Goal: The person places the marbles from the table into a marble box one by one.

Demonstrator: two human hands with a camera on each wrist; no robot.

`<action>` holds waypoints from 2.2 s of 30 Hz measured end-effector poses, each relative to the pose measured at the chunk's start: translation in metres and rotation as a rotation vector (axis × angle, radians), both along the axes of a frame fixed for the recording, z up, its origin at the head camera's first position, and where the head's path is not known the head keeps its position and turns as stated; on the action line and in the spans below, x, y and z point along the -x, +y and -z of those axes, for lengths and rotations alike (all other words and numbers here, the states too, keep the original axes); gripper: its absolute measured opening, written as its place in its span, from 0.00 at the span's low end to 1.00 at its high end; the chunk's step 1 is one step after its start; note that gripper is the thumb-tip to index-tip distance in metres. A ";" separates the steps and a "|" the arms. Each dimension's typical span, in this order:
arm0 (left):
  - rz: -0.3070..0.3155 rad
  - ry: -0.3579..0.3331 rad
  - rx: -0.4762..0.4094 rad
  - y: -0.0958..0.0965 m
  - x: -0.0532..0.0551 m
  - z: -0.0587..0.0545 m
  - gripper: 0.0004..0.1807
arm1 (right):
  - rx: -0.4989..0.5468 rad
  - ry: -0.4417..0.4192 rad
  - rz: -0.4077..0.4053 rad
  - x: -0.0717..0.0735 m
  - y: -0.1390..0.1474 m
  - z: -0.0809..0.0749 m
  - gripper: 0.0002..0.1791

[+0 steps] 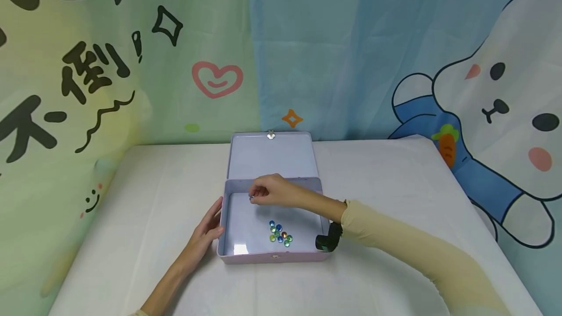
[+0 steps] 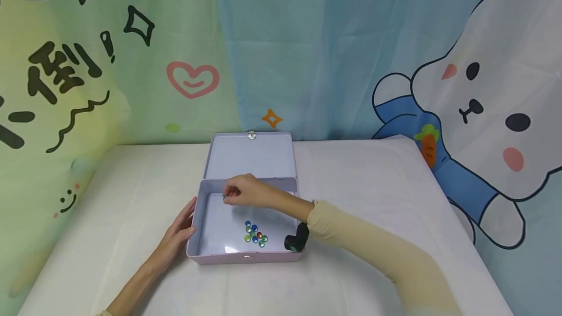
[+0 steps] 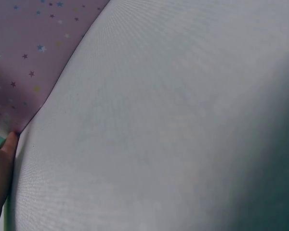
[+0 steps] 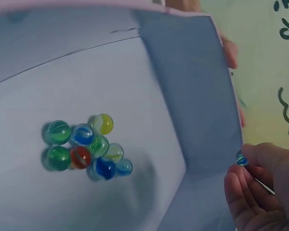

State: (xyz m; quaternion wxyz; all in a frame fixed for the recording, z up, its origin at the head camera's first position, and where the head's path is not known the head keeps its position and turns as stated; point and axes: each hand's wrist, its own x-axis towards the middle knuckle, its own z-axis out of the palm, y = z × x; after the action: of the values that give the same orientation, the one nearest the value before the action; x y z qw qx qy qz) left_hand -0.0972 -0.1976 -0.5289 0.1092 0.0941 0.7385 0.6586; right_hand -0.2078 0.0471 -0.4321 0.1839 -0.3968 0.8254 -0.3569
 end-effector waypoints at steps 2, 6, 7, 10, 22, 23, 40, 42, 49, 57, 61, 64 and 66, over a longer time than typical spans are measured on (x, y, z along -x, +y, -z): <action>0.003 0.000 0.000 0.000 0.000 0.000 0.35 | -0.016 -0.008 -0.020 0.000 -0.008 0.002 0.06; 0.008 0.000 0.002 -0.001 -0.001 0.000 0.35 | -0.073 -0.002 -0.058 0.000 -0.020 0.007 0.06; 0.009 -0.001 0.004 -0.001 -0.001 0.000 0.35 | -0.082 0.006 -0.069 0.000 -0.023 0.009 0.06; 0.010 -0.002 0.008 0.000 -0.002 -0.001 0.35 | -0.118 0.036 -0.093 0.000 -0.030 0.016 0.06; 0.021 0.012 -0.002 0.000 -0.001 -0.003 0.35 | -0.165 0.076 -0.119 0.001 -0.050 0.029 0.06; 0.019 0.012 -0.003 0.000 -0.001 -0.003 0.35 | -0.168 0.071 -0.117 0.002 -0.051 0.030 0.05; 0.005 -0.001 0.009 0.000 -0.002 -0.002 0.35 | -0.240 0.017 -0.087 0.003 -0.060 0.040 0.04; 0.006 0.000 0.007 0.001 -0.002 -0.002 0.35 | -0.243 0.015 -0.082 0.003 -0.060 0.041 0.04; 0.009 0.010 0.003 0.001 -0.001 -0.003 0.35 | -0.239 0.025 -0.067 0.003 -0.060 0.044 0.04; 0.013 0.016 0.003 0.000 -0.001 -0.002 0.35 | -0.219 0.045 -0.060 0.003 -0.060 0.044 0.05; 0.010 0.013 0.006 0.000 -0.001 -0.002 0.35 | -0.192 0.030 -0.042 0.004 -0.059 0.038 0.07; 0.002 0.004 0.018 0.001 -0.001 -0.002 0.35 | -0.184 0.027 -0.031 0.006 -0.057 0.031 0.08; -0.004 -0.003 0.024 0.001 -0.001 -0.002 0.35 | -0.181 0.028 -0.032 0.006 -0.055 0.026 0.08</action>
State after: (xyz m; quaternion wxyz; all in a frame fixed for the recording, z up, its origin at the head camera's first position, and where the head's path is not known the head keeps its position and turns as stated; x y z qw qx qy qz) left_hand -0.0964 -0.1969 -0.5269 0.1102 0.0902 0.7465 0.6500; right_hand -0.2137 -0.0080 -0.4583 0.2133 -0.3968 0.8502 -0.2723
